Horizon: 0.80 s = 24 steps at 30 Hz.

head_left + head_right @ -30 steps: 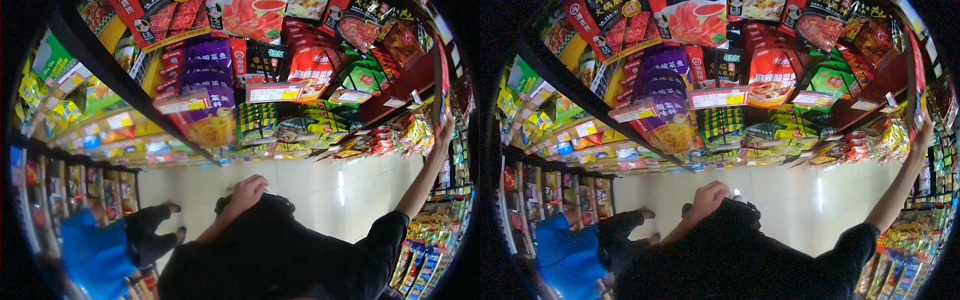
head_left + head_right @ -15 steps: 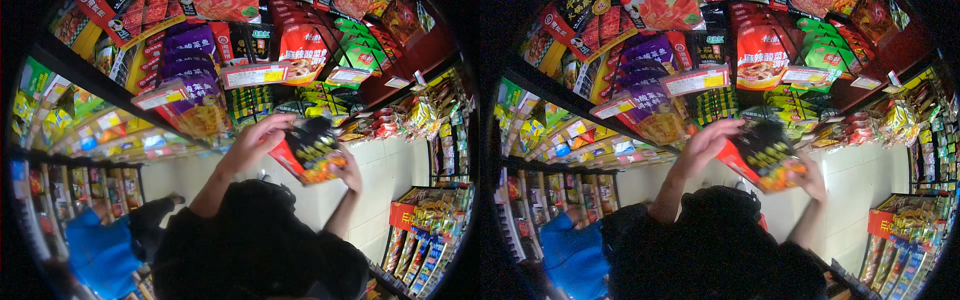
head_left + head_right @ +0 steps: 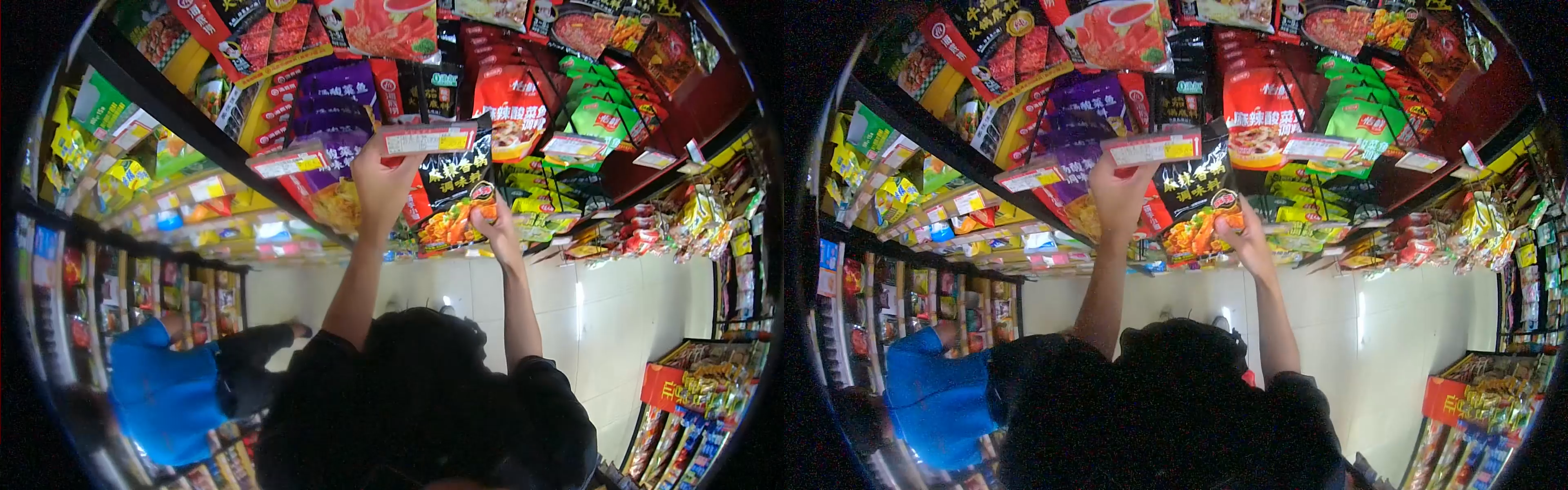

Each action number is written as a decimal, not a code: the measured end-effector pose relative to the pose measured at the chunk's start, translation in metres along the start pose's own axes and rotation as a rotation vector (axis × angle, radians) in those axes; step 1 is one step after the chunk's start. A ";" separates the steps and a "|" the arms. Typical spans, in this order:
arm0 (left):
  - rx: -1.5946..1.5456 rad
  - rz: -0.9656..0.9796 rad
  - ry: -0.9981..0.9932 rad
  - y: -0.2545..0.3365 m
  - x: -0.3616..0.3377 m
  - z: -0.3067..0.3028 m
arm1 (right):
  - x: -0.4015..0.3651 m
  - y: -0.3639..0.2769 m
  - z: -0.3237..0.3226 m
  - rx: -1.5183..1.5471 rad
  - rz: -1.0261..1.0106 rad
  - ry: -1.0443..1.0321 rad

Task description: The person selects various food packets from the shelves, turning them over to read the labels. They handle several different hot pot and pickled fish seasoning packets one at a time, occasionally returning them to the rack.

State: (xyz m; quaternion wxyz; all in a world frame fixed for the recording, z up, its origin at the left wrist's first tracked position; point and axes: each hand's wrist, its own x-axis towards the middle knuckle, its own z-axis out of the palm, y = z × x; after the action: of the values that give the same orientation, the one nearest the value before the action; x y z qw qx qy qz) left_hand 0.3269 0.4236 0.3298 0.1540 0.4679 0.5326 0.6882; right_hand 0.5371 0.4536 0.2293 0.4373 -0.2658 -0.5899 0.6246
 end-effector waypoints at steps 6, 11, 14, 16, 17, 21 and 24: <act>-0.044 0.069 0.011 0.009 0.016 0.003 | 0.011 -0.007 0.007 0.010 -0.013 -0.003; -0.005 0.028 -0.048 0.015 0.018 0.000 | 0.013 0.009 0.004 -0.038 -0.017 -0.036; 0.163 0.093 0.014 0.013 0.014 0.001 | 0.011 0.015 0.005 0.015 0.029 -0.060; 0.342 0.155 0.050 0.025 0.011 0.004 | 0.008 0.011 0.010 0.024 0.024 -0.029; 0.295 0.177 0.064 0.023 0.011 0.006 | 0.009 0.007 0.012 0.014 0.029 -0.013; 0.418 0.489 0.142 -0.002 -0.001 0.010 | 0.024 0.017 0.008 0.003 -0.036 0.036; 0.500 0.528 0.055 -0.011 -0.032 0.014 | 0.048 0.034 0.005 -0.142 -0.171 0.112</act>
State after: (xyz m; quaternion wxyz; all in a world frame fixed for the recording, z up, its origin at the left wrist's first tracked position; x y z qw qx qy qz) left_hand 0.3516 0.4134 0.3051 -0.1623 0.5939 0.5491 0.5651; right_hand 0.5022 0.4952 0.2060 0.5015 -0.2793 -0.6277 0.5258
